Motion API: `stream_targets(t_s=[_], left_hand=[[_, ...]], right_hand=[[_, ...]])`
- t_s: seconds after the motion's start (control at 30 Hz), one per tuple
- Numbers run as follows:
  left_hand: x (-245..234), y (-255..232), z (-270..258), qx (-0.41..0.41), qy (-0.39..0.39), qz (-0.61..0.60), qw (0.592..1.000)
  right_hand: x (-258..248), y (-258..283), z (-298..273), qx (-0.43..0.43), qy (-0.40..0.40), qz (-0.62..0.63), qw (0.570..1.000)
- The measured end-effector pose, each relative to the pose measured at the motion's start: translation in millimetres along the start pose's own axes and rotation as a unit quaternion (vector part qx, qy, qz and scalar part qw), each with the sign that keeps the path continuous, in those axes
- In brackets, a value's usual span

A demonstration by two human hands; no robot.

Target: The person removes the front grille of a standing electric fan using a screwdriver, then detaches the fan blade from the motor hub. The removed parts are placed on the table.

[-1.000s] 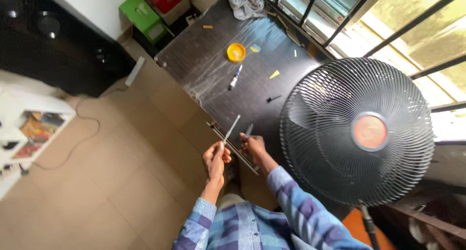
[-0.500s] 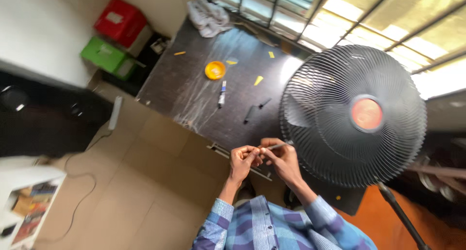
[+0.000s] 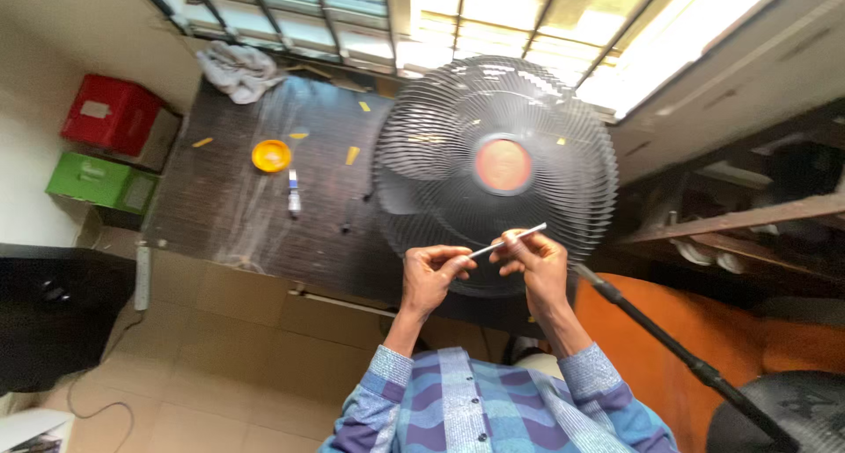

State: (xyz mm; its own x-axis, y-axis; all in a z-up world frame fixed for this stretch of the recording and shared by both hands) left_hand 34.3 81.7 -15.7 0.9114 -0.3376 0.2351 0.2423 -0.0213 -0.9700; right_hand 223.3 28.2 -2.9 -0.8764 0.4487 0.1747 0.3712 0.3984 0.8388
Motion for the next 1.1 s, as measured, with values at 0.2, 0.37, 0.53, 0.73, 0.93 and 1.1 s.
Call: stream_targets(t_s=[0.2,0.37,0.53,0.73,0.93,1.1], left_hand=[[168.1,60.3,-17.4,-0.096,0.083,0.008,0.992],[260.2,118.8,-9.3,-0.078,0.113,0.146,0.98],[276.5,136.2,-7.5,-0.05,0.082,0.233,0.968],[252.8,57.3,-24.5,0.154,-0.077,0.457,0.872],[248.3,0.3,-27.2,0.272,-0.1,0.595,0.75],[223.1,30.5,-1.8,0.129,0.037,0.647,0.75]], right_hand=[[-128.5,17.0,16.4,-0.022,0.006,0.087,0.996],[-217.7,0.8,48.0,0.012,-0.015,0.075,0.997],[-264.7,-21.2,78.7,0.032,-0.013,-0.088,0.996],[-259.0,-39.2,82.1,0.042,-0.019,-0.228,0.973],[-232.0,-31.9,79.7,0.074,0.032,-0.235,0.969],[-219.7,-34.3,78.5,0.103,0.053,-0.226,0.967]])
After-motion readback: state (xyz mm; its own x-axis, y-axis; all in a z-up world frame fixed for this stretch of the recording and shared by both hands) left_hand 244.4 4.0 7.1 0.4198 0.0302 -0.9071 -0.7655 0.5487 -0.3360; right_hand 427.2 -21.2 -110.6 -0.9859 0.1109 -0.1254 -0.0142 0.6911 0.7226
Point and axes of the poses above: each hand's wrist, its own z-axis towards the middle knuckle, its own x-axis out of the palm, y = z × x, the point moved 9 cm from there along z, towards the middle knuckle, and after that the axes turned 14 degrees about x, right-handed, at the moved point
